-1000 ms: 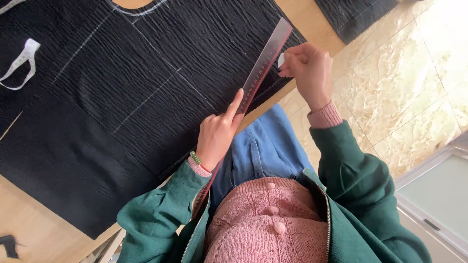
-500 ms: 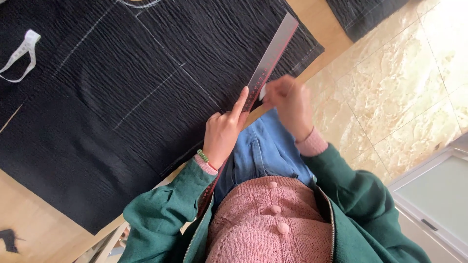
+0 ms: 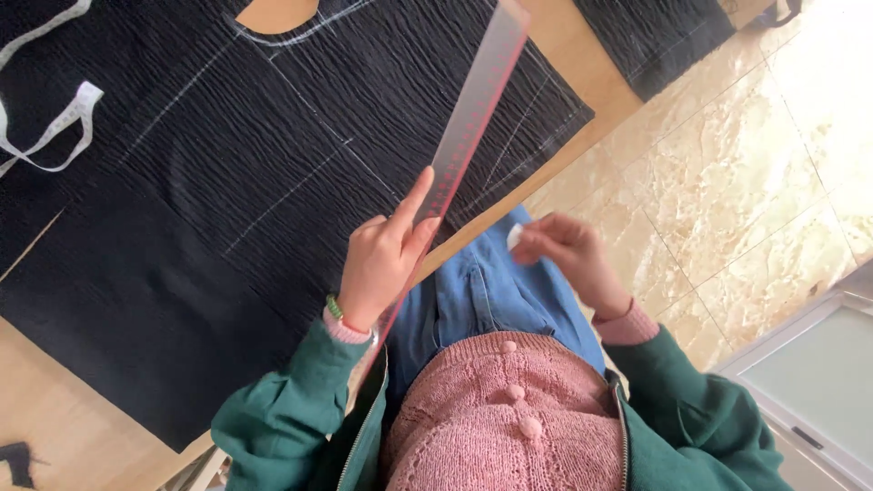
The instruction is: Measuring, marking, and cutting fabric pieces for garment construction using tailoring tools.
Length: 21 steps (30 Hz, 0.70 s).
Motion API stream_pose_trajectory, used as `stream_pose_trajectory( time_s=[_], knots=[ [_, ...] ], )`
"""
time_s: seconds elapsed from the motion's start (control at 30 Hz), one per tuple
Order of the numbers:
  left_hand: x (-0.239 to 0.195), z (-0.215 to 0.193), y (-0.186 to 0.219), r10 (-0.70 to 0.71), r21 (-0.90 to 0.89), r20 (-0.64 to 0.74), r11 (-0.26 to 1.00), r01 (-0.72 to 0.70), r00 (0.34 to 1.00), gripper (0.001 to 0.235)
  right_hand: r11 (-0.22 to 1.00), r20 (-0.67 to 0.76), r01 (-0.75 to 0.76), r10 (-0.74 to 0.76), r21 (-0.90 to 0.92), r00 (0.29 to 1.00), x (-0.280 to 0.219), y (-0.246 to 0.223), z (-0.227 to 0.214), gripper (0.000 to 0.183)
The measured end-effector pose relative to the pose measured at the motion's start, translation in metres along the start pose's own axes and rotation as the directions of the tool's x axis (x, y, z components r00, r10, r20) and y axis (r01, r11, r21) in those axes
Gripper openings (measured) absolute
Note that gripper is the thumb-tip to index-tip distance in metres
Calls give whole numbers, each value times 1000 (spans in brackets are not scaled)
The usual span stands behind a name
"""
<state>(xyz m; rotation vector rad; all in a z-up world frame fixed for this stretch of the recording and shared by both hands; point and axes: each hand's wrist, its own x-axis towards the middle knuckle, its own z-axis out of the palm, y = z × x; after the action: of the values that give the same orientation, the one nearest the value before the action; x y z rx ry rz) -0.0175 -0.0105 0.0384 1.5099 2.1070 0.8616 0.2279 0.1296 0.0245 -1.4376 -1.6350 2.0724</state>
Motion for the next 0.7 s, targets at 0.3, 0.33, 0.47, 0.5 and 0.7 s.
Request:
stream_pose_trajectory(
  time_s=[0.3, 0.33, 0.47, 0.5, 0.7],
  knots=[
    [50, 59, -14, 179, 193, 151, 959, -206, 972, 57, 943, -327, 239, -306, -230, 894, 108, -68, -57, 11],
    [52, 61, -15, 184, 192, 155, 958, -212, 971, 57, 944, -333, 238, -305, -226, 892, 115, -70, -56, 11],
    [53, 67, -19, 160, 215, 174, 957, -196, 972, 59, 924, -396, 221, -338, -311, 854, 138, -73, -53, 6],
    [52, 68, -20, 153, 236, 183, 952, -195, 971, 59, 914, -411, 212, -351, -347, 841, 143, -72, -52, 6],
    [51, 68, -19, 119, 205, 165, 967, -152, 979, 61, 884, -407, 226, -399, -409, 822, 145, -76, -46, 11]
  ],
)
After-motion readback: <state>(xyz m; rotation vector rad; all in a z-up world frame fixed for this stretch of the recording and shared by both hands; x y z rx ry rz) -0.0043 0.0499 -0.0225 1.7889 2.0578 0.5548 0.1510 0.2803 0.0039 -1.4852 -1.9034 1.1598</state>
